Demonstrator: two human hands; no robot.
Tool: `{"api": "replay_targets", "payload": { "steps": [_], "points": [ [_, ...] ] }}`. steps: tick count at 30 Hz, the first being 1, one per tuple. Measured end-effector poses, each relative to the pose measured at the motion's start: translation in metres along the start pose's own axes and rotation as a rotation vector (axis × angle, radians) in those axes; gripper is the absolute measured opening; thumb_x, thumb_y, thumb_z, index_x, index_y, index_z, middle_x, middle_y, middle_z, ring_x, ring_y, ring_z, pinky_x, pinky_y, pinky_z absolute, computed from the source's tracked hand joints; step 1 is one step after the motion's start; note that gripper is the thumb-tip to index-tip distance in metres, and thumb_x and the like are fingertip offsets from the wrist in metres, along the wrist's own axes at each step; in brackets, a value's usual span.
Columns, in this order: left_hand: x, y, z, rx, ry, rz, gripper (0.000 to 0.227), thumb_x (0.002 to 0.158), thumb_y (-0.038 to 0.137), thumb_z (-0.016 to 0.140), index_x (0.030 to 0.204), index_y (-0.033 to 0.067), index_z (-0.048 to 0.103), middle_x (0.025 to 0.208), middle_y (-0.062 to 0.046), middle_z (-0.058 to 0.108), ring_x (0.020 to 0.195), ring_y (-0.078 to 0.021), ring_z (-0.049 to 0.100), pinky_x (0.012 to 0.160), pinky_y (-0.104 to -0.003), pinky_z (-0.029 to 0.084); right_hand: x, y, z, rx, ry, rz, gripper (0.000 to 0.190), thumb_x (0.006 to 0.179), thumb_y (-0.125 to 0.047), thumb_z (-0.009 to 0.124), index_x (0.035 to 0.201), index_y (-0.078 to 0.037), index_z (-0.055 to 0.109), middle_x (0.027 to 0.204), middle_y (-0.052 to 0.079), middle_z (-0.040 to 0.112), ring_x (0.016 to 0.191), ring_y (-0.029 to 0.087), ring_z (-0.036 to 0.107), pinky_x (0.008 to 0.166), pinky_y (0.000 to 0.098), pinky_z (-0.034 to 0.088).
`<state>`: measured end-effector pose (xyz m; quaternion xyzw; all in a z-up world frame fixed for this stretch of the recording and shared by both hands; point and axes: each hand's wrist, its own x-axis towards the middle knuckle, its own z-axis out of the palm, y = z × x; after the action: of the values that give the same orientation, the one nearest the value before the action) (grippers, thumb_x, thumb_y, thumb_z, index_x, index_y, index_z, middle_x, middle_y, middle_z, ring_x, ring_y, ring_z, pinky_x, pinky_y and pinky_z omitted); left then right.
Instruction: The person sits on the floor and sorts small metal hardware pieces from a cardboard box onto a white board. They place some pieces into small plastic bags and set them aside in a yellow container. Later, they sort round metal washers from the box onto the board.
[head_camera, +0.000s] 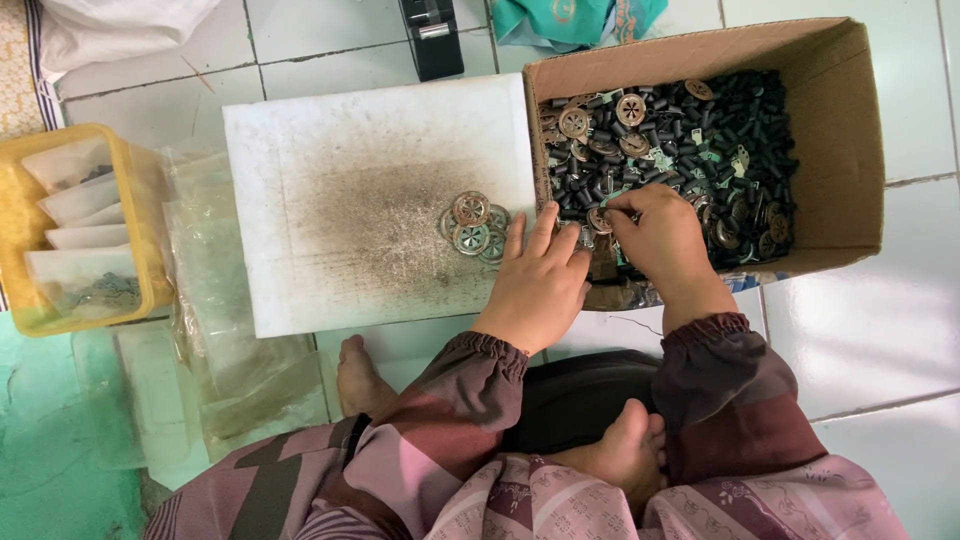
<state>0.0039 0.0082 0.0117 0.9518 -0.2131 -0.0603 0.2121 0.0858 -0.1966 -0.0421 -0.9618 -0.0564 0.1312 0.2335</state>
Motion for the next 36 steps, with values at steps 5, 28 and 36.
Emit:
{"api": "replay_targets", "payload": {
  "steps": [5,28,36],
  "points": [
    [-0.002,-0.04,-0.04,0.002,0.246,-0.038,0.018,0.097,0.025,0.066,0.11,0.0148,0.073,0.128,-0.011,0.06,0.141,-0.0406,0.04,0.116,-0.062,0.033,-0.02,-0.06,-0.006,0.309,0.236,-0.06,0.027,0.087,-0.012,0.08,0.113,-0.015,0.079,0.092,0.004,0.072,0.08,0.019,0.069,0.068,0.0338,0.059],
    [-0.022,-0.069,-0.068,-0.035,0.21,-0.315,0.047,0.085,0.023,0.081,0.128,0.0121,0.064,0.132,-0.019,0.053,0.141,-0.0503,0.035,0.111,-0.07,0.029,-0.018,-0.093,0.035,0.025,0.396,-0.629,0.011,0.088,-0.013,0.079,0.099,-0.014,0.076,0.097,0.005,0.069,0.099,0.027,0.068,0.089,0.0381,0.057],
    [0.006,0.006,0.03,-0.056,0.23,0.008,0.031,0.087,0.024,0.077,0.113,0.0096,0.068,0.12,-0.015,0.062,0.137,-0.0422,0.049,0.113,-0.06,0.038,0.012,0.026,0.021,-0.324,-0.089,-0.079,0.021,0.094,-0.027,0.067,0.112,-0.02,0.076,0.098,0.009,0.069,0.099,0.033,0.07,0.085,0.0476,0.06]
  ]
}}
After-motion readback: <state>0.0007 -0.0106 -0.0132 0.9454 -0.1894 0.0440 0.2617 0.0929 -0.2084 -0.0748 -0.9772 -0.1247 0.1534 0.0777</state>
